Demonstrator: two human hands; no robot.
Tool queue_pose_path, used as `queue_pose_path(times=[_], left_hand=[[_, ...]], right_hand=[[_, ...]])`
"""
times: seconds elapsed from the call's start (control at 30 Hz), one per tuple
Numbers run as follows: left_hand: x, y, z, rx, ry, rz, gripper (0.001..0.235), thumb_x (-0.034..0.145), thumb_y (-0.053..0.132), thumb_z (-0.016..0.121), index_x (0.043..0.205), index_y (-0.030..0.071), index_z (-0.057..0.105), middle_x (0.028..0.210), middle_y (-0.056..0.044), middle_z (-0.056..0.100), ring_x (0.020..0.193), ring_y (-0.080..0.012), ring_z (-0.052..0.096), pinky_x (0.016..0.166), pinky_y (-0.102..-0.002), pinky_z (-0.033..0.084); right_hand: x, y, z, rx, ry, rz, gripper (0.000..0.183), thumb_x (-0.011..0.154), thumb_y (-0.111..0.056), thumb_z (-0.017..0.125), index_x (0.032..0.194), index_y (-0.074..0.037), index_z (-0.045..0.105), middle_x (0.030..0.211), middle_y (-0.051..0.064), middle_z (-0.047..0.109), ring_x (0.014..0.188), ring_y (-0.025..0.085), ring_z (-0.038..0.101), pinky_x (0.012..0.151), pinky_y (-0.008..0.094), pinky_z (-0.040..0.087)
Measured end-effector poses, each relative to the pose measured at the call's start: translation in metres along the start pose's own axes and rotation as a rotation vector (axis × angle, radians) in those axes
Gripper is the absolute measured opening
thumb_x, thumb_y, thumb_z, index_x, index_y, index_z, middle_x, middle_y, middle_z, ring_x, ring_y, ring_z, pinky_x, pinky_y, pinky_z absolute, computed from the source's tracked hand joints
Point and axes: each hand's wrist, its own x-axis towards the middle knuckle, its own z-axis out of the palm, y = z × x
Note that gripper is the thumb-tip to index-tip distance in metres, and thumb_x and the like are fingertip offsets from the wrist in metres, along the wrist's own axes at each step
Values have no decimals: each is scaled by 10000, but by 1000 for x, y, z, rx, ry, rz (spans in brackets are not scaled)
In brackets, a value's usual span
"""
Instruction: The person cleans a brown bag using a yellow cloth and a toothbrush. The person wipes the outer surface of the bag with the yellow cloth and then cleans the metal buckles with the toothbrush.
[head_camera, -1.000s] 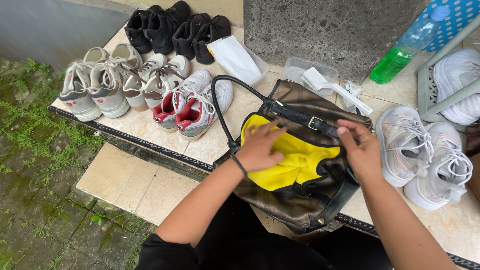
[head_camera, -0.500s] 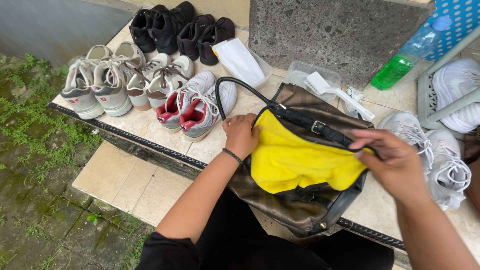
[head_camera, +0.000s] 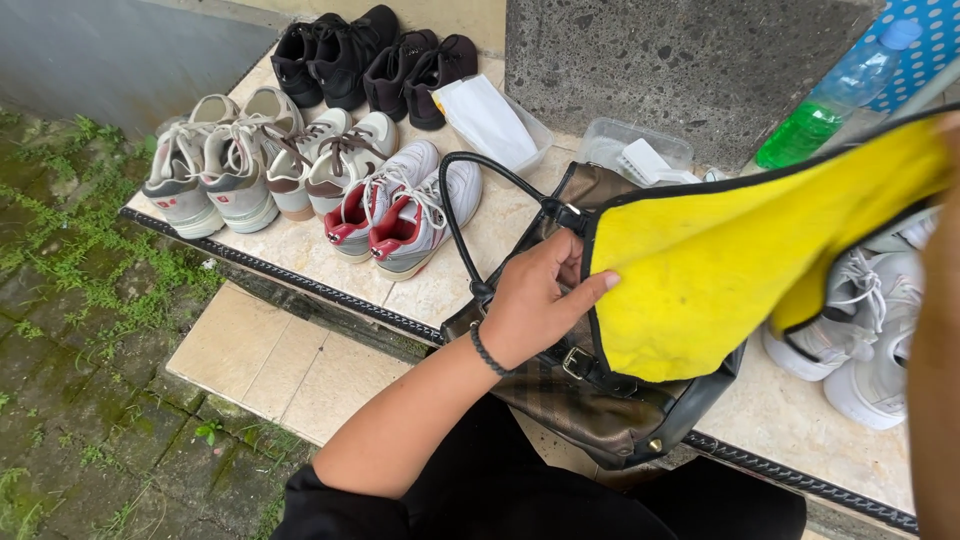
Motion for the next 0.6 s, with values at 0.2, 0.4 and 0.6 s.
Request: queue_pose_path(times=[0.2,0.4,0.6], left_hand=[[-24,-99,-29,878,-192,-264,358,958,389,646,1151,88,675,973,-145,734,925,-364,732,881,-491,527],[-57,-138,-71,1096,39,-488,342,924,254,727,1220,93,668,1317,-142,504,1239,-385,507,1059,-502,340],[-59,-165,-75,846,-36,-638,387,981,177,643,1356,117,571,1180,-206,609,1081,-406,690,889,-467,571]], right_hand=[[-134,36,146,-69,-297,51,417,824,-141,824,1220,-219,719,1261,35,639,1229,317,575,1087,458,439],[-170,59,210,-60,-806,141,283,998,-356,647,1208,-233,790,1274,18,732,1279,255,619,1169,421,364],[-140,-16,256,229,-799,4,325,1054,-294,558,1334,-227,709,1476,30,593,1483,298,377,1256,529,104]])
